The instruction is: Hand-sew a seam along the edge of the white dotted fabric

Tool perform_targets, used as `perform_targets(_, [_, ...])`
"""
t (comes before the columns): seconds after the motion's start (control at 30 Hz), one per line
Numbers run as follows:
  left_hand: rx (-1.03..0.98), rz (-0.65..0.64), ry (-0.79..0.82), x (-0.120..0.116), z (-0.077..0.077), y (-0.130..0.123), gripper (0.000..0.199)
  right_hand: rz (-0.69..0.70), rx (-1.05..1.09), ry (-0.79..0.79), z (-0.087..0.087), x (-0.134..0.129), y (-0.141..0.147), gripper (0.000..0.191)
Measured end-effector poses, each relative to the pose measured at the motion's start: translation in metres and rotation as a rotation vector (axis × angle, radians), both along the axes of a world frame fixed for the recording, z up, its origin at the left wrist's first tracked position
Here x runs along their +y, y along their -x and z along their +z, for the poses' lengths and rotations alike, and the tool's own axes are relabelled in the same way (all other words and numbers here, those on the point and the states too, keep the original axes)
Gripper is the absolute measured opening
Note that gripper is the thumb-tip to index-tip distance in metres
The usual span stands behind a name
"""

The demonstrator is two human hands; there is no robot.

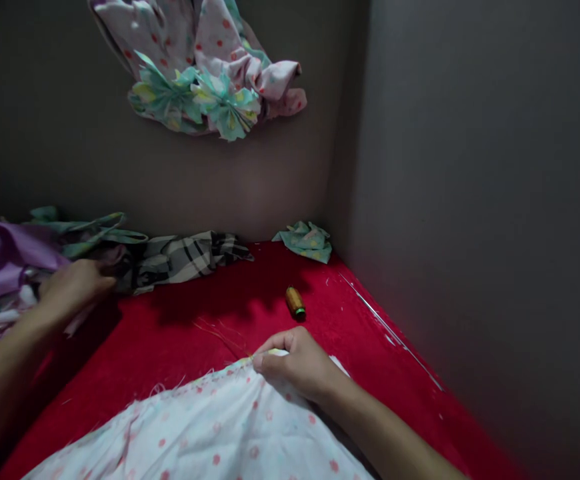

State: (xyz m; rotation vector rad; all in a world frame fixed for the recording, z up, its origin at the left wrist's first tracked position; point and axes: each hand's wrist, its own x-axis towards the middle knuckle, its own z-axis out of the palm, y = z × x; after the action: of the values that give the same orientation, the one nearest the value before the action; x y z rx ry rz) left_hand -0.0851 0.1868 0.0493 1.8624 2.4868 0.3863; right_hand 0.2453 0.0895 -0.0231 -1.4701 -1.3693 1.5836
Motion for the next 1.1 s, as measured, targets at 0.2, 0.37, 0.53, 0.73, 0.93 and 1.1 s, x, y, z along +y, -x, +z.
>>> perform_targets(0.2, [-0.184, -0.410, 0.121, -0.022, -0.005, -0.072, 0.031, -0.003, 0.004, 0.000, -0.001, 0.000, 0.000, 0.017])
perform_targets(0.37, [-0.273, -0.789, 0.192, -0.051, -0.014, -0.116, 0.022, -0.004, 0.029, 0.007, -0.001, 0.000, 0.000, 0.017])
perform_targets(0.53, [-0.120, -0.785, 0.215, -0.045, -0.007, -0.102, 0.023, -0.002, 0.012, -0.009, 0.000, 0.000, 0.000, 0.017])
perform_targets(0.73, [-0.092, -0.867, 0.316, -0.045, -0.019, -0.101, 0.019, -0.001, 0.004, -0.004, 0.002, 0.000, 0.001, 0.017])
perform_targets(0.93, [-0.007, -0.892, 0.247, -0.051, -0.043, -0.119, 0.018, -0.006, 0.001, -0.005, 0.001, 0.000, 0.000, 0.017])
perform_targets(1.1, [0.132, -0.916, 0.162, -0.051, -0.050, -0.122, 0.010, -0.015, 0.017, 0.018, 0.002, 0.000, 0.000, 0.017])
